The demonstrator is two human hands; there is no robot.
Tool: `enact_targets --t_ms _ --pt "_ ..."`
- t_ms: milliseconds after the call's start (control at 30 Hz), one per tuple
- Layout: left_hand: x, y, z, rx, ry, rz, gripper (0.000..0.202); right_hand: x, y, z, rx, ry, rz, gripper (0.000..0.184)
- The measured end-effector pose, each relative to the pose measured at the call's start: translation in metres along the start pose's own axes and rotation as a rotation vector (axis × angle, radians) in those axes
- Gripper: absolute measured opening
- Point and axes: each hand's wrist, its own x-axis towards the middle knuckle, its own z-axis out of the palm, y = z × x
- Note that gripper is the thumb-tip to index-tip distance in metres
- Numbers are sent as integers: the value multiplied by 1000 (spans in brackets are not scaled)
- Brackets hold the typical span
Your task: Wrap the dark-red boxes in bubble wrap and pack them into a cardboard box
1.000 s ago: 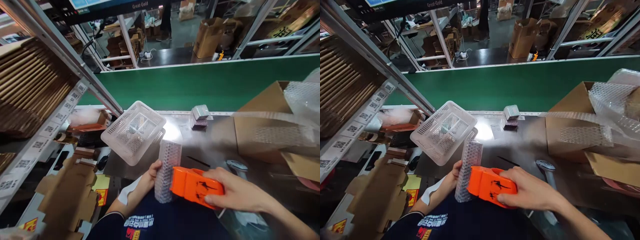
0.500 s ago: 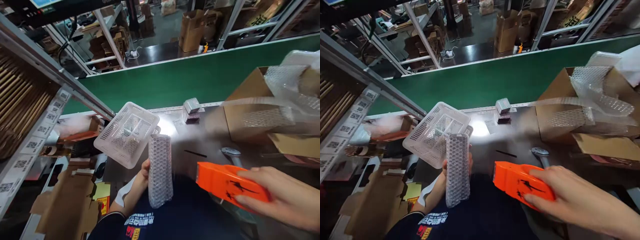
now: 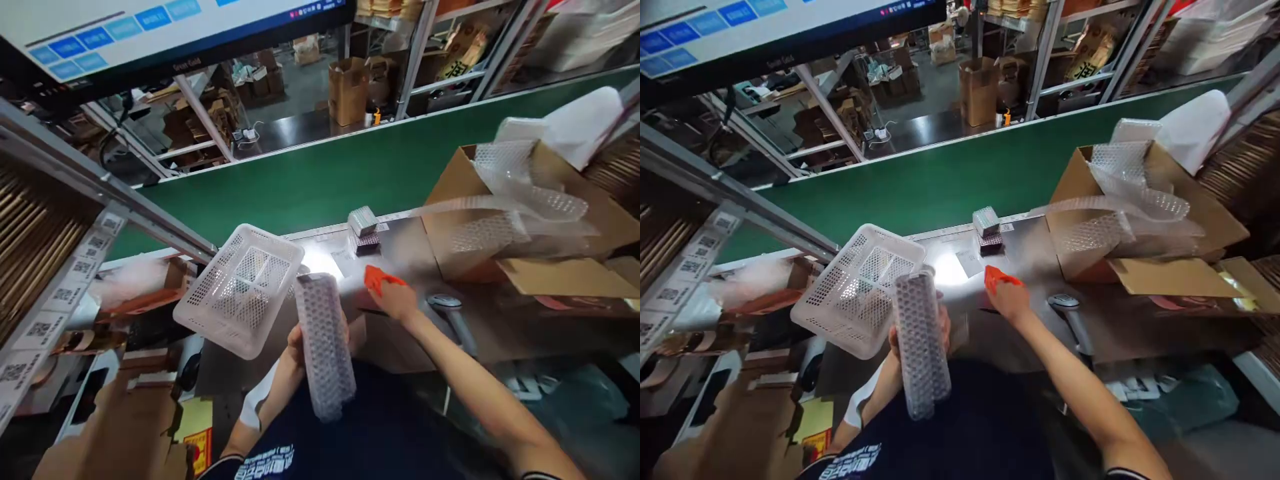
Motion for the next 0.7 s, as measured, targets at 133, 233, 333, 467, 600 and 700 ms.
enact_targets --t_ms 133,233,333,467,600,700 --pt "3 15 -1 -101 19 279 98 52 39 24 46 17 232 48" --pt "3 18 -9 -125 88 373 97 47 39 34 160 157 258 50" --pt "1 14 -20 -126 141 452 93 3 5 40 684 402 7 61" --pt "3 3 -32 -211 145 382 85 -65 -59 52 1182 236 -688 69" --pt "8 -16 -39 -369 174 379 78 -82 -97 69 1323 -1 -865 81" --pt "3 -30 -42 -417 173 431 65 -71 -105 69 1380 -107 -912 75"
